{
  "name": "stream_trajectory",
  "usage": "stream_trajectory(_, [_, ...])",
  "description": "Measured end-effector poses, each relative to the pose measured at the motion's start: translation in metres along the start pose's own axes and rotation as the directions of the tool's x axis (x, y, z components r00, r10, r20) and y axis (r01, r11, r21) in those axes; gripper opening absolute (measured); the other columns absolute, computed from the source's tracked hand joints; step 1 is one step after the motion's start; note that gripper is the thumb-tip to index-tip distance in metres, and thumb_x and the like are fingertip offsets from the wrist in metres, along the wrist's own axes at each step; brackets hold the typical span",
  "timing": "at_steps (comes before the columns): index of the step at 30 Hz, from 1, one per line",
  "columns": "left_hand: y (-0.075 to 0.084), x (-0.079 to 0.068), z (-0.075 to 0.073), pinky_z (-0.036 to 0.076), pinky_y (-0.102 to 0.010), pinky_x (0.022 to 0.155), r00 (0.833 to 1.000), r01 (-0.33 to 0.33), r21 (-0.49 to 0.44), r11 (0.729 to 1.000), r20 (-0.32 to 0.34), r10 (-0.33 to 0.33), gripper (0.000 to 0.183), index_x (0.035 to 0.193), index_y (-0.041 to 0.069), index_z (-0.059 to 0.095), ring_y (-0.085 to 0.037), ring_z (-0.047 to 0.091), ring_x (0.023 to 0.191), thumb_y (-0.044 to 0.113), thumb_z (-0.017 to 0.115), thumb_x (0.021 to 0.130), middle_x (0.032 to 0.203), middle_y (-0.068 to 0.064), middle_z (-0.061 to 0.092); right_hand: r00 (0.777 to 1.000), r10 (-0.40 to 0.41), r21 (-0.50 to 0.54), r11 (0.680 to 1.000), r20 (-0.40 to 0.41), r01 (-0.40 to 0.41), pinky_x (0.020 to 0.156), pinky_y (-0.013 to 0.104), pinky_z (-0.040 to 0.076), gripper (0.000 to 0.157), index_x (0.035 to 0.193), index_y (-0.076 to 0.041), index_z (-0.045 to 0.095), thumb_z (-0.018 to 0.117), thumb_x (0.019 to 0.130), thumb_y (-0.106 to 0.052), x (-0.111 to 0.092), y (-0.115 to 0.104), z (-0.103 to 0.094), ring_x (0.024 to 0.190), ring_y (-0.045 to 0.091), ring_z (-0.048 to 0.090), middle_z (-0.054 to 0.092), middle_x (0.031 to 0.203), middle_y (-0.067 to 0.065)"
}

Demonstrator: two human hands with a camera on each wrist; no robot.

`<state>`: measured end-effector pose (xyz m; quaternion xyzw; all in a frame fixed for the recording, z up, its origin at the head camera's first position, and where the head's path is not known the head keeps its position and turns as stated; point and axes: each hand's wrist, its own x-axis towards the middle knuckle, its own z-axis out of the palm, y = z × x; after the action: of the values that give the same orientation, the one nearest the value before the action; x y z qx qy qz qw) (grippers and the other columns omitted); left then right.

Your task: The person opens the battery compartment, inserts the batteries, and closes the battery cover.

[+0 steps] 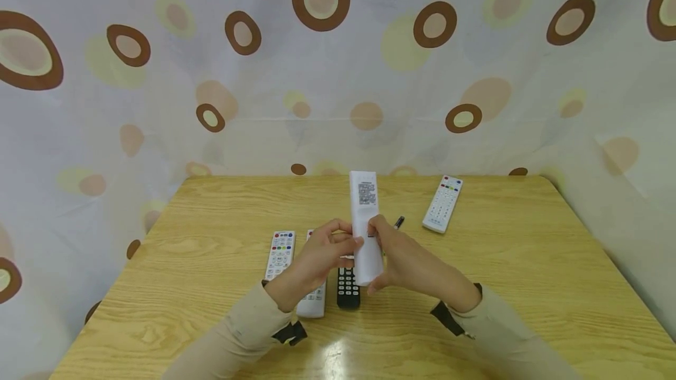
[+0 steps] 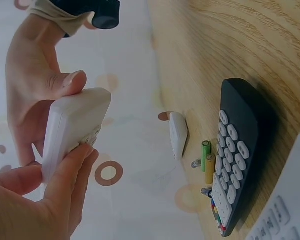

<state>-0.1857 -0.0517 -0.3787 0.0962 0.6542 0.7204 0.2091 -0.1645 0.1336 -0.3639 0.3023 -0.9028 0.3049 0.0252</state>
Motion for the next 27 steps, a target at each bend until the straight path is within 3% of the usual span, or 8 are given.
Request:
stream_trajectory(6, [0.000,0.001,0.002,0.057,-0.032,0.071,1.000,-0.003,0.028,1.000,-0.015,0.003,0.018,0.107,-0.003,0.052,-0.019,0.064,0.088,0.003,0.060,0.093,0.103,-0.016,0.067,1.000,-0.014,-0.016,1.000,0.005,0.014,0.067,0.030,0.052,0.087,0.110,-0.002,0.039,0.097,0.046,-0.015,0.002,0.001,-0.001,0.079,0.017,0.054,0.054,0.093,0.007])
stream_trajectory(15, [-0.002,0.004,0.002,0.058,-0.035,0.073,0.999,0.009,0.049,0.999,-0.046,-0.006,0.017,0.106,-0.002,0.052,-0.020,0.064,0.089,0.003,0.061,0.093,0.105,-0.016,0.067,0.999,0.027,-0.016,1.000,0.018,-0.027,0.064,0.027,0.048,0.082,0.106,-0.004,0.039,0.095,0.049,-0.020,0.003,0.003,0.002,0.075,0.016,0.050,0.052,0.087,0.004])
stream_trajectory(20, [-0.002,0.003,0.000,0.058,-0.036,0.075,0.999,0.003,0.055,0.999,-0.045,-0.001,0.017,0.107,-0.004,0.052,-0.020,0.065,0.089,0.003,0.061,0.093,0.106,-0.018,0.067,0.997,0.081,0.022,0.996,0.000,-0.081,0.059,0.023,0.043,0.073,0.107,-0.004,0.038,0.088,0.061,-0.029,0.000,0.001,0.007,0.070,0.015,0.048,0.052,0.083,0.003])
stream_trajectory(27, [-0.001,0.003,0.001,0.057,-0.030,0.070,0.999,0.015,0.051,0.999,-0.043,-0.013,0.017,0.107,-0.003,0.052,-0.015,0.064,0.080,0.002,0.060,0.093,0.099,-0.014,0.067,0.983,0.145,0.035,0.989,-0.115,-0.142,0.046,0.019,0.030,0.045,0.106,-0.006,0.038,0.074,0.085,-0.025,-0.002,-0.004,0.012,0.055,0.009,0.037,0.039,0.065,-0.001])
